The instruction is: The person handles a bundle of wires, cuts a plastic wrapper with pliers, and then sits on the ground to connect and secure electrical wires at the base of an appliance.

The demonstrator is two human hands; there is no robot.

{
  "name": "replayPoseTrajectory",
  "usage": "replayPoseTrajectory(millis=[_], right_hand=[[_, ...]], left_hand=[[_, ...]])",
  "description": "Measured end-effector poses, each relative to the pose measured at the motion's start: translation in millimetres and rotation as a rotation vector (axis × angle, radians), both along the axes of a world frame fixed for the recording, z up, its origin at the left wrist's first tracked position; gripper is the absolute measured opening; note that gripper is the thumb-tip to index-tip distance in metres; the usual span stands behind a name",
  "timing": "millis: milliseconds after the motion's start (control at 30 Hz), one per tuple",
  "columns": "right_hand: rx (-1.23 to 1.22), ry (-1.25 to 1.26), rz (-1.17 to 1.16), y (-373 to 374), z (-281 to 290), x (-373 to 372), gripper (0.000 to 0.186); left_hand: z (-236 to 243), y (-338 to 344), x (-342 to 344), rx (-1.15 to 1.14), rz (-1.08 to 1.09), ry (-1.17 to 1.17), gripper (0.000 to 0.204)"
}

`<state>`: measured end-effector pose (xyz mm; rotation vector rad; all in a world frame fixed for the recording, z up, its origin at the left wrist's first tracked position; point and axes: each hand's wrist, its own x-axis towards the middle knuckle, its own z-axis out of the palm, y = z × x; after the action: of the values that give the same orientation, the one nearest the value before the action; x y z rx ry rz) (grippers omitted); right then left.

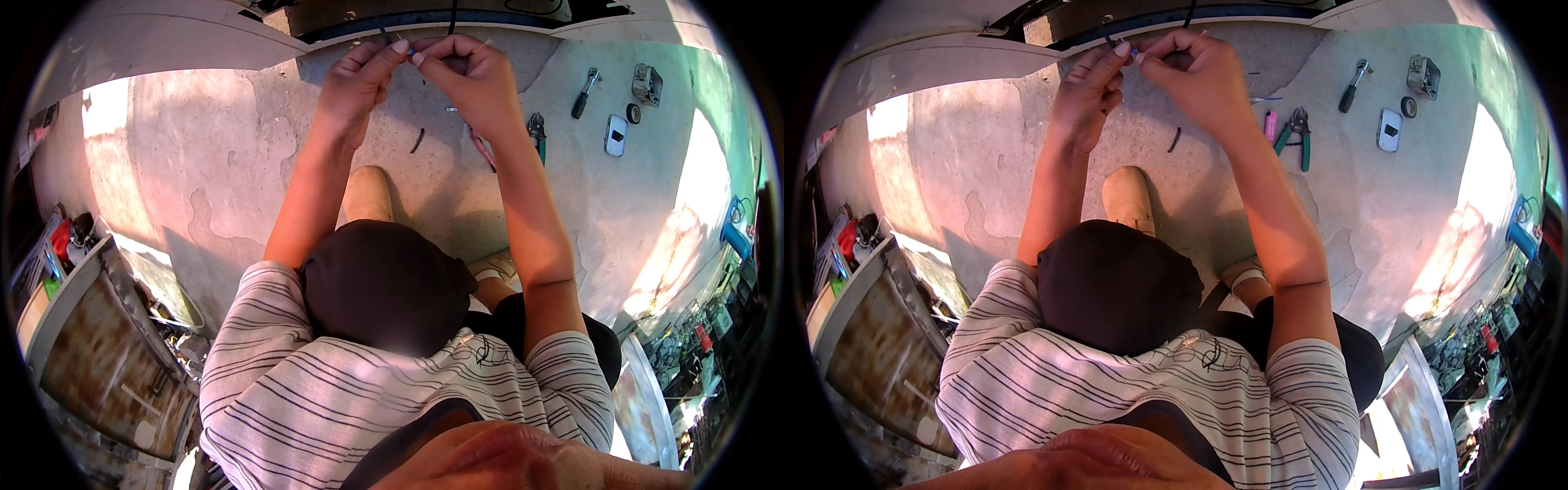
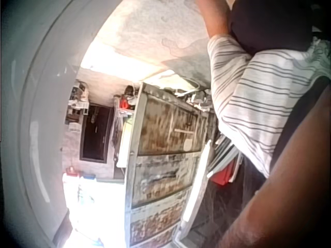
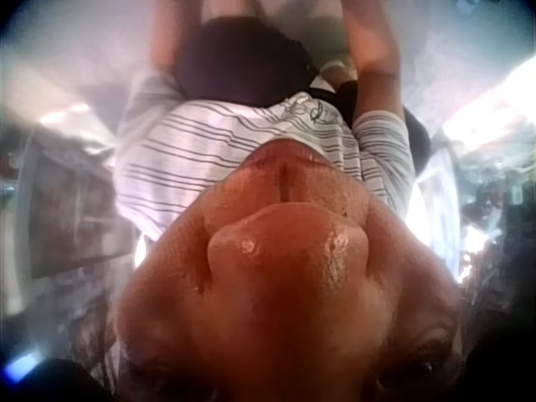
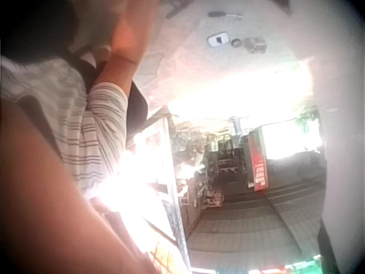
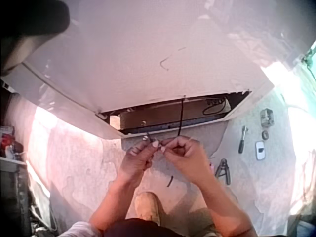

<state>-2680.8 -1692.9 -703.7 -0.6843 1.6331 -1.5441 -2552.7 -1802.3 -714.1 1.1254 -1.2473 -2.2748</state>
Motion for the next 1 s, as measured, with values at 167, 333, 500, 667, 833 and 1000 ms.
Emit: replayPoseTrajectory(millis=[167, 333, 500, 667, 833, 1000], right_hand=[[0.111, 0.082, 0.014, 0, 7, 0, 0.011], [-0.061, 0.366, -0.116, -3, 6, 8, 0.01], [-0.103, 0.745, -0.178, -3, 2, 4, 0.01], [-0.172, 0.847, -0.276, -5, -4, 1, 0.007], [-0.122, 0.913, -0.249, -2, 2, 0, 0.007], [-0.148, 1.004, -0.259, -5, 1, 0, 0.007]], left_hand=[[4, 1, 0, 0.028, 0.054, 0.013, 0.015], [2, -2, 1, 0.052, 0.077, 0.032, 0.013], [6, 1, -1, 0.085, 0.097, 0.072, 0.013], [2, 0, 0, 0.004, 0.067, 0.091, 0.016], [4, 4, -2, -0.049, 0.076, 0.085, 0.018], [3, 7, -4, -0.096, 0.106, 0.085, 0.019]])
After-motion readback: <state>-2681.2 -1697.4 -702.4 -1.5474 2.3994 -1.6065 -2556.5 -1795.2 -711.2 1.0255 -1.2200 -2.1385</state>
